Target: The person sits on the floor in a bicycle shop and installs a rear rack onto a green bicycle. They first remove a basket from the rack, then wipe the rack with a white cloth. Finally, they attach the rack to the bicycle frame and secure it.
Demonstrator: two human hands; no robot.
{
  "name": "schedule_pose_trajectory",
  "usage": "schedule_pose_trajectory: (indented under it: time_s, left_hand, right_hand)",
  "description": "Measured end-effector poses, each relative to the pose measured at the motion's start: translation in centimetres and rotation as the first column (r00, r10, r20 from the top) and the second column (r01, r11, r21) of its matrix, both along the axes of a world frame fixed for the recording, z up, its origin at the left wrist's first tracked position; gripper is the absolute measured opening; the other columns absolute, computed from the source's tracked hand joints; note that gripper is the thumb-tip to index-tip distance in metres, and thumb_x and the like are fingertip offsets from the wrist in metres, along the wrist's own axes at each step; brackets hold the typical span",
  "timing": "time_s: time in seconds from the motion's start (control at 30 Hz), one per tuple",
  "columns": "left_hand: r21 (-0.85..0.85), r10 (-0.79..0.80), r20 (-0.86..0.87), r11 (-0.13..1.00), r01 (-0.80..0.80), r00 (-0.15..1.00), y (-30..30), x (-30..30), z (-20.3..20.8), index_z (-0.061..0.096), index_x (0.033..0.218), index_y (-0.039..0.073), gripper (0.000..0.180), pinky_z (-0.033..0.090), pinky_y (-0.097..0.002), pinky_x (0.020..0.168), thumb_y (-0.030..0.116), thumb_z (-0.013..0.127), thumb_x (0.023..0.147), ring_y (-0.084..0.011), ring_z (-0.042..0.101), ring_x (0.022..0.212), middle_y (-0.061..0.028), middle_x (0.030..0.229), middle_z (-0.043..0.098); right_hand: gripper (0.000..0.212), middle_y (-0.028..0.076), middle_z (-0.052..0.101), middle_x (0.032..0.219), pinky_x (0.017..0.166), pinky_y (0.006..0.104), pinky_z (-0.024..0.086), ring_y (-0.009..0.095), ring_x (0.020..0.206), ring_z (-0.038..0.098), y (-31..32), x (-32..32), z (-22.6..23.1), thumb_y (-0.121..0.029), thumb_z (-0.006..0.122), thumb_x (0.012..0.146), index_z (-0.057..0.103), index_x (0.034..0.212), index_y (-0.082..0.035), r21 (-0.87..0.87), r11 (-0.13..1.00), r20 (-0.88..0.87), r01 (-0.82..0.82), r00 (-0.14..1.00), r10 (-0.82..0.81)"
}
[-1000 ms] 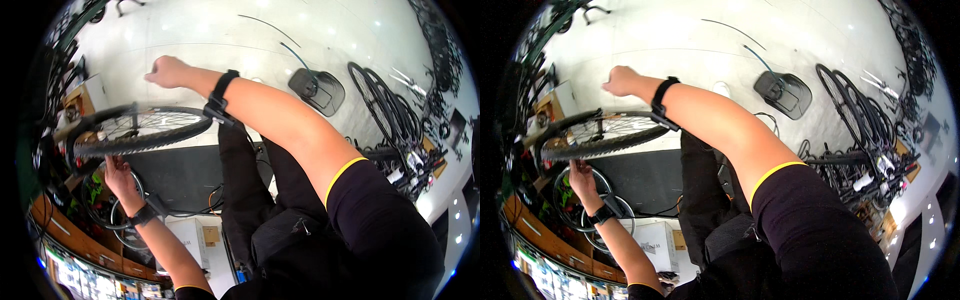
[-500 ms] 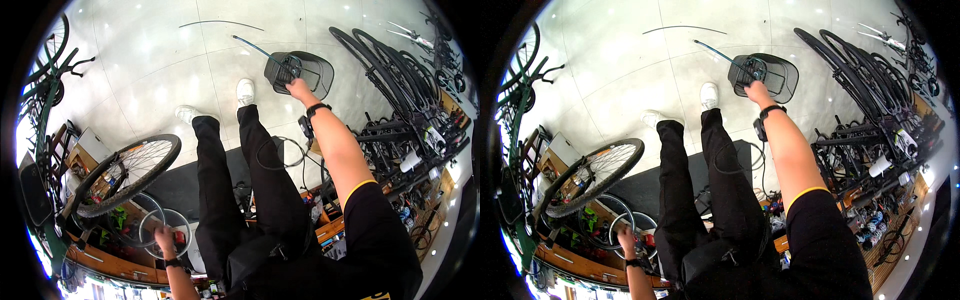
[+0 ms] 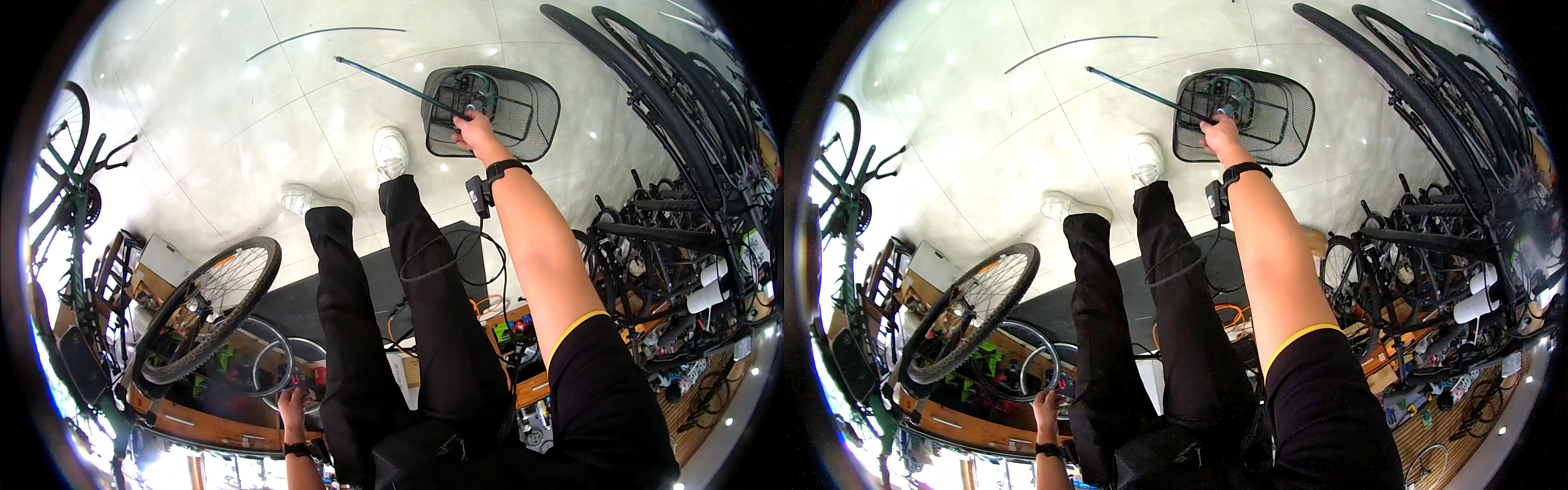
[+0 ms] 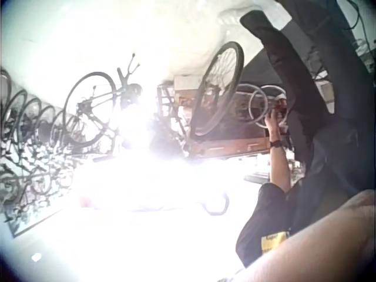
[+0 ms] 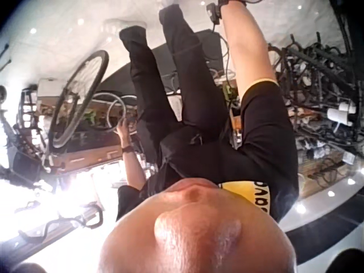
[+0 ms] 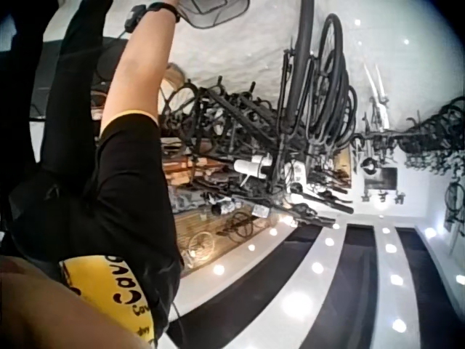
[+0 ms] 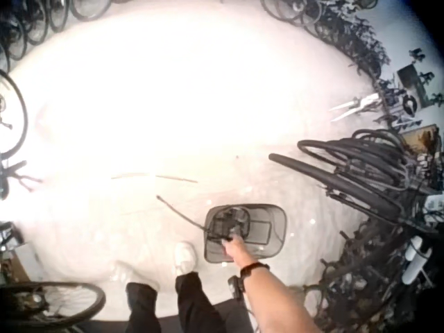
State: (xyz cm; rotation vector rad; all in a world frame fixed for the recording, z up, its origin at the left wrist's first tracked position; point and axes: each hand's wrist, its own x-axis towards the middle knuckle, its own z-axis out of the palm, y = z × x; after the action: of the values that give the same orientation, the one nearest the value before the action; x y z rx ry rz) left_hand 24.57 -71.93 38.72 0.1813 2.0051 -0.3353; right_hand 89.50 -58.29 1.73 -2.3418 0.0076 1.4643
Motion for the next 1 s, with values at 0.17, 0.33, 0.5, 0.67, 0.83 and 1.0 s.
schedule_pose_trajectory:
  time_s: [0.17,0.33,0.5,0.67,0.83,1.0]
  left_hand:
    - [0.036,-0.168,-0.006,0.985,0.169,0.986,3.6,2.2,-0.3,0.058,0.09,0.002,0.015,0.045,-0.0257,0.054,0.017,0.056,0.094,-0.0126,0.06,0.064,-0.0035,0.073,0.06]
    - [0.136,-0.127,0.031,0.983,0.122,0.991,5.3,2.8,-0.8,0.057,0.089,0.003,0.013,0.042,-0.0238,0.053,0.016,0.056,0.094,-0.0102,0.055,0.061,-0.0017,0.073,0.059]
    - [0.218,-0.29,0.129,0.941,0.259,0.948,9.3,4.2,-2.7,0.059,0.097,-0.001,0.015,0.045,-0.0243,0.056,0.012,0.057,0.092,-0.0107,0.056,0.064,-0.0047,0.079,0.061]
    - [0.264,-0.185,0.155,0.954,0.139,0.97,13.7,7.6,-3.2,0.059,0.098,-0.003,0.014,0.046,-0.0244,0.065,0.009,0.054,0.093,-0.0109,0.057,0.07,-0.0044,0.082,0.062]
    - [0.338,-0.339,0.163,0.902,0.27,0.927,15.7,9.2,-4.3,0.06,0.102,0.0,0.018,0.044,-0.0242,0.062,0.016,0.055,0.095,-0.0092,0.056,0.07,-0.0038,0.083,0.063]
    - [0.438,-0.343,0.278,0.877,0.199,0.897,16.1,9.1,-5.9,0.059,0.104,0.0,0.019,0.042,-0.0239,0.063,0.016,0.055,0.095,-0.0095,0.056,0.076,-0.0027,0.086,0.062]
  right_hand:
    - [0.036,0.022,0.067,0.093,0.072,0.0454,0.052,0.033,0.084,0.067,-3.4,1.7,-0.1,-0.026,0.06,0.089,0.056,0.115,-0.001,-0.171,0.843,0.421,-0.509,0.736,0.53]
    - [0.031,0.024,0.061,0.1,0.079,0.0506,0.049,0.042,0.092,0.061,-1.5,1.2,6.4,-0.026,0.049,0.095,0.052,0.118,-0.005,-0.34,0.77,0.319,-0.54,0.704,0.635]
    - [0.028,0.028,0.057,0.102,0.079,0.0505,0.049,0.044,0.091,0.06,-2.1,-0.2,7.5,-0.02,0.047,0.095,0.05,0.116,-0.001,-0.322,0.802,0.376,-0.504,0.709,0.597]
    - [0.026,0.029,0.055,0.104,0.075,0.0487,0.052,0.044,0.086,0.061,-0.9,-0.3,11.5,-0.017,0.05,0.094,0.05,0.115,-0.001,-0.341,0.823,0.481,-0.455,0.667,0.568]
    - [0.03,0.028,0.056,0.103,0.077,0.0485,0.05,0.044,0.089,0.06,-1.4,2.0,14.2,-0.018,0.052,0.092,0.05,0.118,-0.004,-0.311,0.837,0.596,-0.45,0.594,0.54]
    - [0.028,0.027,0.062,0.099,0.078,0.0491,0.048,0.044,0.092,0.059,-1.8,4.3,16.3,-0.015,0.053,0.092,0.052,0.114,0.001,-0.191,0.825,0.638,-0.532,0.571,0.516]
